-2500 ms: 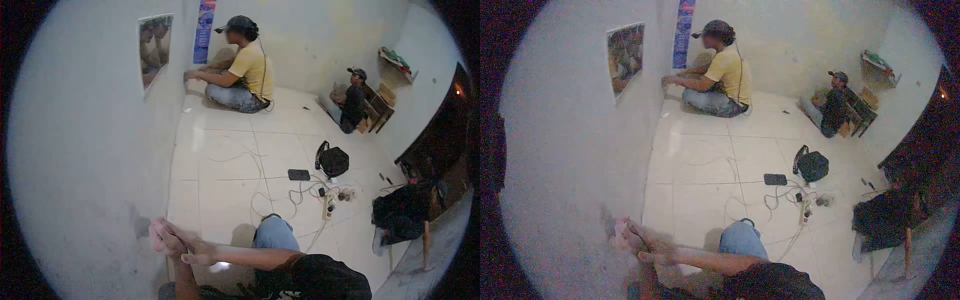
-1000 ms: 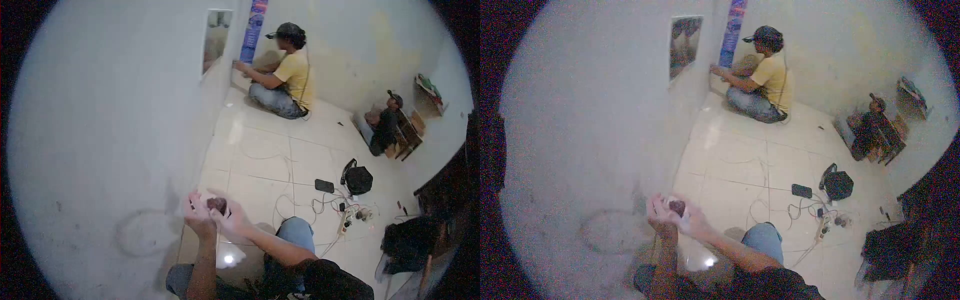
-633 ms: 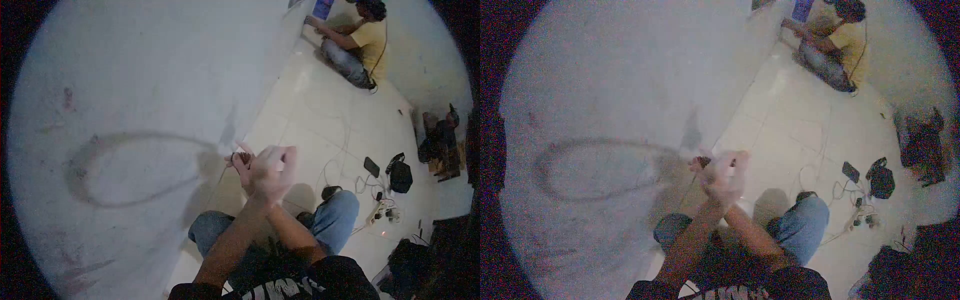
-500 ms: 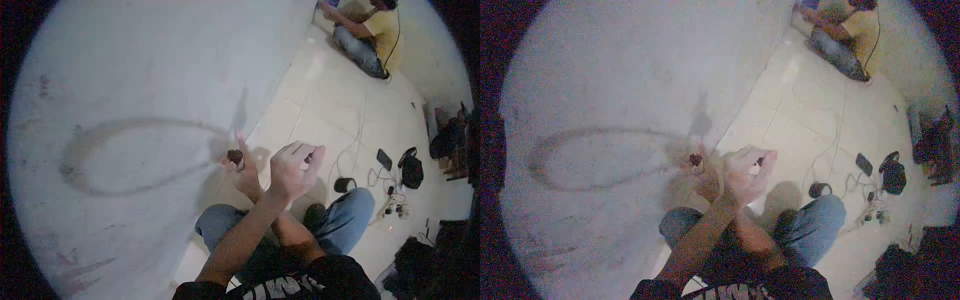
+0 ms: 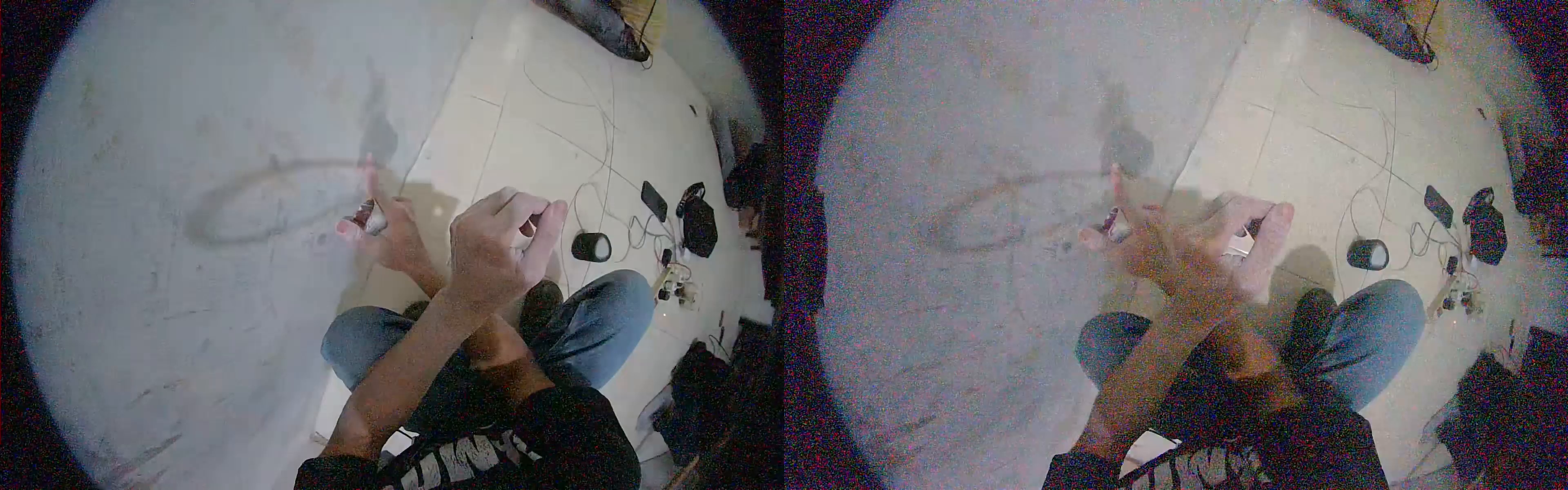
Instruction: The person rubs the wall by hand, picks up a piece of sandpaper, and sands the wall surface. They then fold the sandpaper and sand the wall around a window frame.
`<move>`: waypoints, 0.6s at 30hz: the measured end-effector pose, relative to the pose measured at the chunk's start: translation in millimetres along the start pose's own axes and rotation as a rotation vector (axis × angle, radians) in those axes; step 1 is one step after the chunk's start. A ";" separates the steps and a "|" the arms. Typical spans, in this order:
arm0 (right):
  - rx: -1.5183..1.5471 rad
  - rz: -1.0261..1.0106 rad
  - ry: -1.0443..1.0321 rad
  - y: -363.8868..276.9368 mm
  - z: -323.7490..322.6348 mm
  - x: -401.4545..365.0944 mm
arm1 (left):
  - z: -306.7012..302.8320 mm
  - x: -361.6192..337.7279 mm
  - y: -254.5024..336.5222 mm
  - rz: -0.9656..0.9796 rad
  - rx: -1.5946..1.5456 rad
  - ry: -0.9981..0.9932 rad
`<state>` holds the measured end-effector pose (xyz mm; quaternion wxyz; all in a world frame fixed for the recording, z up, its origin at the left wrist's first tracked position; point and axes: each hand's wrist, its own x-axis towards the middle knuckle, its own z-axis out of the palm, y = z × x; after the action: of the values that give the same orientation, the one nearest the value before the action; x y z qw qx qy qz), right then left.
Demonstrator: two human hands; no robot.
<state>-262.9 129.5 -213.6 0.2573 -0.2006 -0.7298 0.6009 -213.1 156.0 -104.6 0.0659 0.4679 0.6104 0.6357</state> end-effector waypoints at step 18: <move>0.056 -0.004 -0.064 -3.3 -1.8 -5.5 | 0.7 2.0 11.8 -0.028 0.187 -0.055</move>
<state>-257.4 127.0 -210.8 0.2407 -0.1725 -0.7209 0.6265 -208.0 154.9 -93.9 0.0476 0.4808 0.6714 0.5620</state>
